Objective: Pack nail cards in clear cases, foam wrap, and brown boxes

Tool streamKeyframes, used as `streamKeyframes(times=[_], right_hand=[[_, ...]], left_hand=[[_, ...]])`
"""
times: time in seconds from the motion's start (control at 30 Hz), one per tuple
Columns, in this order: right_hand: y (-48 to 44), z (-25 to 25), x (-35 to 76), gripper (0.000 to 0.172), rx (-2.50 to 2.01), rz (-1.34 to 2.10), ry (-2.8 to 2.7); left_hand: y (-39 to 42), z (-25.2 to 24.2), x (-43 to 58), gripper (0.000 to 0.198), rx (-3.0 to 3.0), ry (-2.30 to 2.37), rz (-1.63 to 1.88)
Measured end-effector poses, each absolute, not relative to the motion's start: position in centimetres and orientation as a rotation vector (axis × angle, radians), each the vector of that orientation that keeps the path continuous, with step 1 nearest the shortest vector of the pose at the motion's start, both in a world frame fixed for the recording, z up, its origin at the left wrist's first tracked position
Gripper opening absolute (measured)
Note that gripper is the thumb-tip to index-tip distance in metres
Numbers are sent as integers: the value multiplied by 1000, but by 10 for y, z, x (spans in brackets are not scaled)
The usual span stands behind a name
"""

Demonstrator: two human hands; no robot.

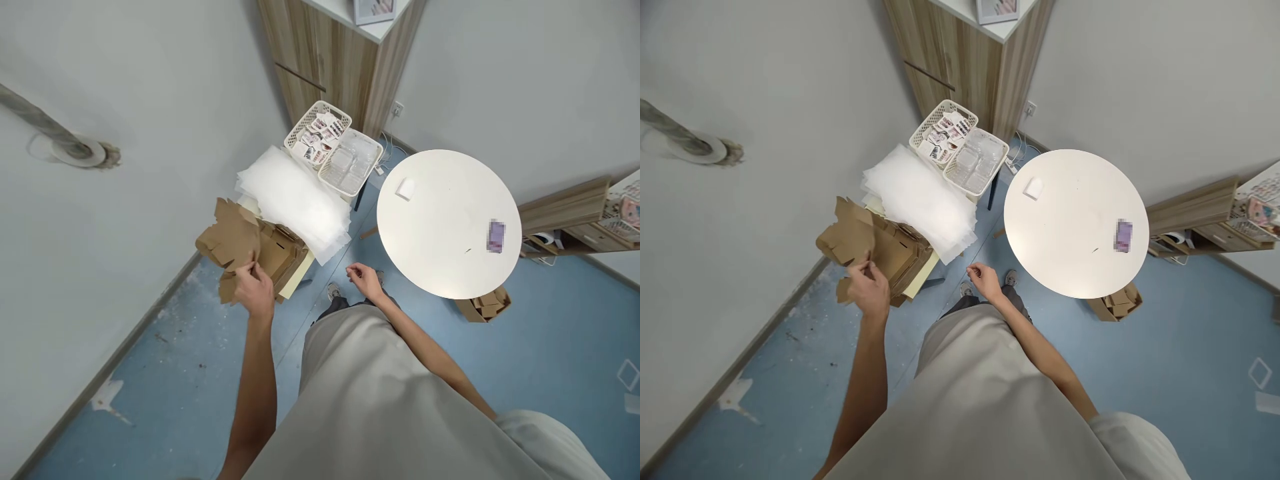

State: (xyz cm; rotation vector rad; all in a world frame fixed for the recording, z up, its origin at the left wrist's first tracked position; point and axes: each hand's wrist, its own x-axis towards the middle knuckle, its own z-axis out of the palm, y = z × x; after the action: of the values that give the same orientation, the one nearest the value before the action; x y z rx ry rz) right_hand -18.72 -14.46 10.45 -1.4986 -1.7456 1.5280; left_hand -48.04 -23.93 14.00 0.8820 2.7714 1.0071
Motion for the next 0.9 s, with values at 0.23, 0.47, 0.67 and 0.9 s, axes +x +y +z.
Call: streamKeyframes(times=[0.23, 0.47, 0.67, 0.9], right_hand=[[-106, 132, -161, 40, -1346, 1568, -1588], [-41, 184, -65, 55, -1189, 1460, -1211], [-8, 185, 55, 69, -1306, 1207, -1008], [-13, 121, 141, 46, -1653, 1062, -778]], left_hand=[[-193, 205, -423, 38, 1416, 2595, 1435], [-97, 204, -289, 46, 2070, 1859, 1278], [-27, 171, -179, 50, 2278, 1405, 927], [15, 97, -91, 59, 2340, 1003, 577]])
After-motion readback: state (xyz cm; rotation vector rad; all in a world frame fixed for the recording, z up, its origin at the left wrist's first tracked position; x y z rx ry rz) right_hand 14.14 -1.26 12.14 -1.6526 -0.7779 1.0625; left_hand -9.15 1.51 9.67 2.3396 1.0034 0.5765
